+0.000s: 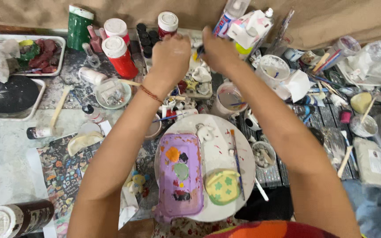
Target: The person applies small clay pieces to a yellow and green ceramic object, then uses a brush to paint it with yellow paint. They handle a paint bottle, a brush, and the ceramic object throughout the clip.
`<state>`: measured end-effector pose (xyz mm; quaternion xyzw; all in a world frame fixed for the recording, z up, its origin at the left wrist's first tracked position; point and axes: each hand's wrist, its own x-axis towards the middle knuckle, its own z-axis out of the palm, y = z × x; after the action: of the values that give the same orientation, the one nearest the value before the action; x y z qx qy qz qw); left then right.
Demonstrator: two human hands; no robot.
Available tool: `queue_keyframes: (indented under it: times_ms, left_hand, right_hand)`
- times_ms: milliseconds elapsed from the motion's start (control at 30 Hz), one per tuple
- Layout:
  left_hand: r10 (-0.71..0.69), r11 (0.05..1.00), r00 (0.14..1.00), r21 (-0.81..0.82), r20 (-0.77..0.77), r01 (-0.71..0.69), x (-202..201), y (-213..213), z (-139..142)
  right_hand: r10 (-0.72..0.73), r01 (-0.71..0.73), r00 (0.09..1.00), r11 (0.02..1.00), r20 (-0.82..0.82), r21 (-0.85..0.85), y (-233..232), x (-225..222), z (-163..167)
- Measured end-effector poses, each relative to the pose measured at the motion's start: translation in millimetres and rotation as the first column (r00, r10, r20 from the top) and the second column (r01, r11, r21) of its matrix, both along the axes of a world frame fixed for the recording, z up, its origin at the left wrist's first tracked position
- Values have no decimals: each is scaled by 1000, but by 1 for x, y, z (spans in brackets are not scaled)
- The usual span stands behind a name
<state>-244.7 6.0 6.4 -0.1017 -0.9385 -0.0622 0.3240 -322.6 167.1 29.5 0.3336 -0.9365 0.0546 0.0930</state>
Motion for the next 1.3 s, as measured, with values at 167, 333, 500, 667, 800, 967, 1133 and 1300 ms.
queue_keyframes:
  times_ms: [167,333,500,667,800,967,1133,1300]
  left_hand:
    - [-7,1000,992,7,128,6,-27,4,-14]
    - [-81,995,992,72,97,74,-25,2,-22]
    - [-203,967,972,132,-117,218,-3,8,-1]
    - [-243,922,965,285,-98,261,55,30,37]
    - [-378,834,912,371,-156,409,115,47,58]
    - [-421,805,907,455,-14,380,164,57,65]
    - [-458,775,888,507,39,377,183,63,55]
    - [-499,746,861,552,96,371,192,72,40]
  right_hand:
    - [114,-111,983,993,140,-28,-27,-24,-33]
    - [323,-303,941,938,101,-168,-27,-29,-42]
    - [295,-270,955,895,17,-356,10,-9,-12]
    - [170,-181,983,960,-68,-213,73,64,32]
    - [399,-442,897,788,-191,-429,120,125,56]
    - [342,-142,933,634,112,-760,161,204,52]
    - [355,57,923,246,145,-968,184,244,26]
    - [455,193,877,-41,154,-980,202,252,-3]
